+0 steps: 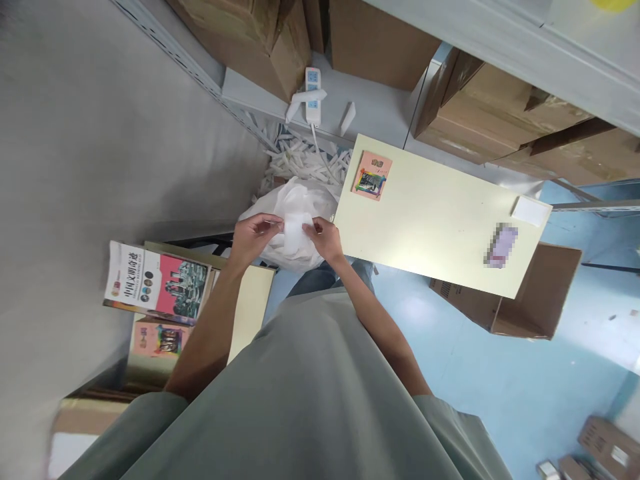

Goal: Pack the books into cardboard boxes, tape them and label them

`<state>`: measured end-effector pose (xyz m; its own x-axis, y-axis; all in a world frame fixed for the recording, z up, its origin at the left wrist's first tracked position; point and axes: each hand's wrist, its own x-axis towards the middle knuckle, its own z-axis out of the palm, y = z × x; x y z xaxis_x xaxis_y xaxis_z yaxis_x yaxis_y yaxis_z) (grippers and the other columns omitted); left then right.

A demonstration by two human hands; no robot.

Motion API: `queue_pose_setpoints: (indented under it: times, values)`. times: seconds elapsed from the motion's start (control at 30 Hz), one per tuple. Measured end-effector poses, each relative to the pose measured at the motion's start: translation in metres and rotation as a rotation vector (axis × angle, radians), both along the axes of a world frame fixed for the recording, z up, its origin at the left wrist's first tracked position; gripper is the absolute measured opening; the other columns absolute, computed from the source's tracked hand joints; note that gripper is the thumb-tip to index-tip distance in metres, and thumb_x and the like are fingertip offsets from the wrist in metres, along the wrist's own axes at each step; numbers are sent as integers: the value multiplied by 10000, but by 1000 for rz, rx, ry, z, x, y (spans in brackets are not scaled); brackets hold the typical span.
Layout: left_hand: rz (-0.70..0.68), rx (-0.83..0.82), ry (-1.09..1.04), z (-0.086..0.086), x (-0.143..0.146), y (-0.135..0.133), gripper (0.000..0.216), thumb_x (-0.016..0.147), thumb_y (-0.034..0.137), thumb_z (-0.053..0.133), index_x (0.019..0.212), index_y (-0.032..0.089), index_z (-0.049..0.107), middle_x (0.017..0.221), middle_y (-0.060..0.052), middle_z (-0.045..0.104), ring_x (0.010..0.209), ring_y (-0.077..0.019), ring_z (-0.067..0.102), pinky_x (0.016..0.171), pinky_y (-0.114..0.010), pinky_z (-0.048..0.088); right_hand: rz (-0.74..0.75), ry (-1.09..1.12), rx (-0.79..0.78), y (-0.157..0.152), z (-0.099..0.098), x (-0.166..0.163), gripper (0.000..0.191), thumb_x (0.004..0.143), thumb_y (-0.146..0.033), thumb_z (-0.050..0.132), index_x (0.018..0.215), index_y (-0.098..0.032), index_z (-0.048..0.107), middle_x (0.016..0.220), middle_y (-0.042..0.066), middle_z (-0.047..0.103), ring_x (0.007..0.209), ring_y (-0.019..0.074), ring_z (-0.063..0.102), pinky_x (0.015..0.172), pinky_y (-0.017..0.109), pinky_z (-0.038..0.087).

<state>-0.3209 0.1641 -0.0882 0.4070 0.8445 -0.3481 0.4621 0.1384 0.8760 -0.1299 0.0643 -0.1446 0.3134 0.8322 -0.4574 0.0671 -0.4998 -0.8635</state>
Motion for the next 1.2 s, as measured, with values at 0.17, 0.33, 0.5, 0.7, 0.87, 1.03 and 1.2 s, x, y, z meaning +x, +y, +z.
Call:
queue_pose_setpoints:
  times: [0.17,0.33,0.5,0.7,0.87,1.03,1.2]
  values:
    - [33,-2,57,-6,-8,-1,386,834,493,781,1069,188,805,913,-56,800,829,-213,723,802,-325,601,-30,-58,43,-6,0,1,420,937,-657,614,801,-260,627,834,32,737,865,235,744,866,347,610]
    - [2,-9,83,-13,-11,-6,408,854,442,729,1165,183,780,924,-53,779,843,-207,728,837,-326,611,-68,-43,55,-14,1,4,418,961,-653,573,973,-255,699,994,74,785,994,259,760,928,372,623]
    - [-56,-6,27,-12,-8,-13,418,859,474,714,1160,192,783,1091,-84,779,912,-208,726,889,-330,612,-106,10,-3,-10,5,-8,657,909,-721,682,1372,-257,633,1230,115,762,1099,274,750,961,402,631]
    - [-19,-128,13,-20,-10,-20,539,834,457,734,1290,171,763,807,-20,737,783,-198,702,796,-308,589,-8,-140,-38,1,0,-16,495,942,-565,716,1346,-284,671,1249,111,769,1150,317,746,1059,468,590]
    - [19,75,376,-30,-34,-7,455,851,248,623,1275,181,776,1061,-87,781,852,-237,739,897,-360,584,-97,-245,31,-7,-1,15,412,1023,-549,539,1219,-249,743,1265,117,789,1226,327,731,1113,452,554]
    - [-221,53,681,-42,-46,-2,558,847,123,578,1385,158,719,1239,-176,732,1121,-368,735,1090,-480,543,-177,-196,36,-22,9,43,572,1014,-682,540,1297,-226,736,1208,116,794,1191,331,727,1039,465,609]
    - [-169,171,597,-31,-29,-16,684,870,197,701,1543,158,580,1707,-243,399,1598,-493,358,1270,-617,392,-139,-42,54,-33,32,49,664,978,-740,609,1413,-246,699,1152,86,794,1106,318,731,959,473,661]
